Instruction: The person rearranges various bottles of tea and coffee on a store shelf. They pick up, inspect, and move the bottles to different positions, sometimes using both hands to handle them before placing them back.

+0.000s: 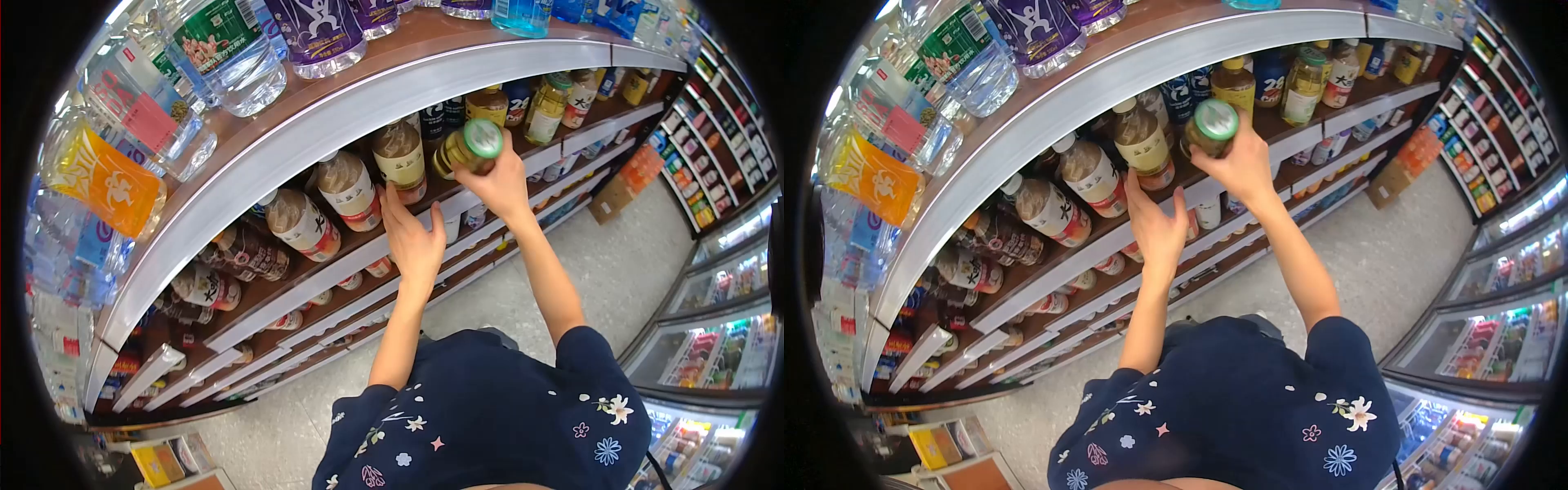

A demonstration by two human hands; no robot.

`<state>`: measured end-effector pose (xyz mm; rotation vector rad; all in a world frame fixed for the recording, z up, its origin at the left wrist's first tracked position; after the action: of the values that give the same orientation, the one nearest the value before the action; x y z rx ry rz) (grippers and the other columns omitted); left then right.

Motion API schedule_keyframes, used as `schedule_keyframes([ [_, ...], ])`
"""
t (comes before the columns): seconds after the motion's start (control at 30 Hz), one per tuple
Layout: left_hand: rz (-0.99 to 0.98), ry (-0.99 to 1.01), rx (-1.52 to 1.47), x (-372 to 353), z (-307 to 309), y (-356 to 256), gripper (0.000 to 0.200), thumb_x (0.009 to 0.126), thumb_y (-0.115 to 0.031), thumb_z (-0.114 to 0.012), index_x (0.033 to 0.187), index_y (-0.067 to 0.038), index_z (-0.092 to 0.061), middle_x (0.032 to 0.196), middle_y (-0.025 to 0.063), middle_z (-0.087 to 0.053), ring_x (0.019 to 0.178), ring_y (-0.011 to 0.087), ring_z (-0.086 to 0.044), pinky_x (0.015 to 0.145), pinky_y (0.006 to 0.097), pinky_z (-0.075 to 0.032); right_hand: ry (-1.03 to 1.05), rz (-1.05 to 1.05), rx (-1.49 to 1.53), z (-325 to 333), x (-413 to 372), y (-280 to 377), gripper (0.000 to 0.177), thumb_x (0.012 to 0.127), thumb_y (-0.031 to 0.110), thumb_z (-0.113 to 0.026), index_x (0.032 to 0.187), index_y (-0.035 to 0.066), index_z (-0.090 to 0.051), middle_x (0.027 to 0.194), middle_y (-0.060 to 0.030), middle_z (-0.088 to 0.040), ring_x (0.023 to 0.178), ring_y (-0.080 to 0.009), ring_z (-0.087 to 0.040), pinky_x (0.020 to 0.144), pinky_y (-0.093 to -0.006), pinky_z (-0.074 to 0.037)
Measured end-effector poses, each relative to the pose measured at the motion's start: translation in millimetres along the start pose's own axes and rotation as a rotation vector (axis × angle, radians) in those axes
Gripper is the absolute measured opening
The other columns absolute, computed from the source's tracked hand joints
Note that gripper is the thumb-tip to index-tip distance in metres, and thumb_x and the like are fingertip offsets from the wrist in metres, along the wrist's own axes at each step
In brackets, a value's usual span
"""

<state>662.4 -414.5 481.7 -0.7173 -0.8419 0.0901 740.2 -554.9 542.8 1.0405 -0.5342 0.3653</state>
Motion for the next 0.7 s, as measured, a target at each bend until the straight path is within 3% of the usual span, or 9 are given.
schedule_keyframes([
  [0.13,0.004,0.035,-0.014,6.1,-4.3,-1.0,0.077,0.085,-0.024,-0.067,0.141,0.011,-0.028,0.135,0.0396,-0.039,0.125,0.0509,-0.042,0.104,0.0509,-0.038,-0.067,0.039,0.1,12.5,-32.0,-5.3,0.066,0.071,0.019,-0.084,0.123,0.003,-0.047,0.095,-0.0112,-0.07,0.083,-0.0216,-0.07,0.074,-0.0328,-0.055],
  [0.17,-0.008,0.045,-0.016,7.0,-4.5,3.1,0.078,0.085,-0.025,-0.067,0.141,0.012,-0.028,0.135,0.0391,-0.04,0.124,0.0506,-0.043,0.103,0.051,-0.039,-0.116,0.129,0.064,13.8,-40.8,-10.3,0.066,0.072,0.016,-0.085,0.124,0.003,-0.046,0.106,-0.0125,-0.069,0.092,-0.0199,-0.069,0.079,-0.0314,-0.054],
  [0.33,-0.11,0.175,-0.027,9.4,5.9,7.8,0.078,0.084,-0.023,-0.066,0.144,0.008,-0.027,0.139,0.0348,-0.041,0.122,0.047,-0.049,0.102,0.05,-0.041,-0.35,0.204,0.239,8.5,-72.3,-4.8,0.067,0.071,0.008,-0.084,0.126,0.001,-0.046,0.127,-0.0155,-0.061,0.107,-0.0214,-0.064,0.089,-0.0337,-0.053],
  [0.43,-0.152,0.268,0.03,9.8,0.6,10.5,0.077,0.084,-0.019,-0.065,0.146,0.006,-0.027,0.141,0.0353,-0.039,0.123,0.045,-0.049,0.102,0.0491,-0.042,-0.346,0.128,0.26,10.0,-85.0,8.1,0.065,0.072,0.007,-0.083,0.125,-0.001,-0.046,0.127,-0.0156,-0.062,0.106,-0.0207,-0.064,0.09,-0.0347,-0.053],
  [0.47,-0.218,0.223,0.021,11.9,-2.5,15.3,0.073,0.083,-0.015,-0.063,0.145,0.004,-0.03,0.142,0.0321,-0.04,0.122,0.0434,-0.051,0.101,0.0474,-0.043,-0.34,0.185,0.192,10.2,-86.7,11.4,0.065,0.072,0.006,-0.082,0.125,-0.002,-0.046,0.127,-0.0156,-0.061,0.101,-0.0174,-0.065,0.082,-0.0302,-0.056],
  [0.6,-0.249,0.393,-0.221,22.7,4.2,36.7,0.056,0.084,-0.006,-0.059,0.138,0.001,-0.045,0.138,0.0228,-0.05,0.12,0.0403,-0.052,0.099,0.0451,-0.045,-0.302,0.187,0.195,-1.2,-90.5,32.4,0.066,0.071,0.004,-0.083,0.124,-0.002,-0.046,0.128,-0.0156,-0.061,0.094,-0.0128,-0.066,0.063,-0.022,-0.056],
  [0.7,-0.272,0.161,-0.307,11.0,23.5,43.8,0.052,0.085,-0.003,-0.058,0.135,0.003,-0.047,0.136,0.0225,-0.052,0.117,0.0387,-0.055,0.097,0.0452,-0.046,-0.298,0.22,0.253,-17.3,-84.6,44.2,0.066,0.071,0.004,-0.083,0.125,-0.002,-0.045,0.128,-0.0155,-0.061,0.094,-0.0129,-0.066,0.065,-0.0231,-0.057],
])
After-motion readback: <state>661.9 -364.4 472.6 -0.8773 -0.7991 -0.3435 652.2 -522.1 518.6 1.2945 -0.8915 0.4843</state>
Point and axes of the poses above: each hand's wrist, its own x-axis towards the middle knuckle, its own z-axis out of the back of the hand, y = z × x, the point moved 1 cm from there along x, towards the middle knuckle
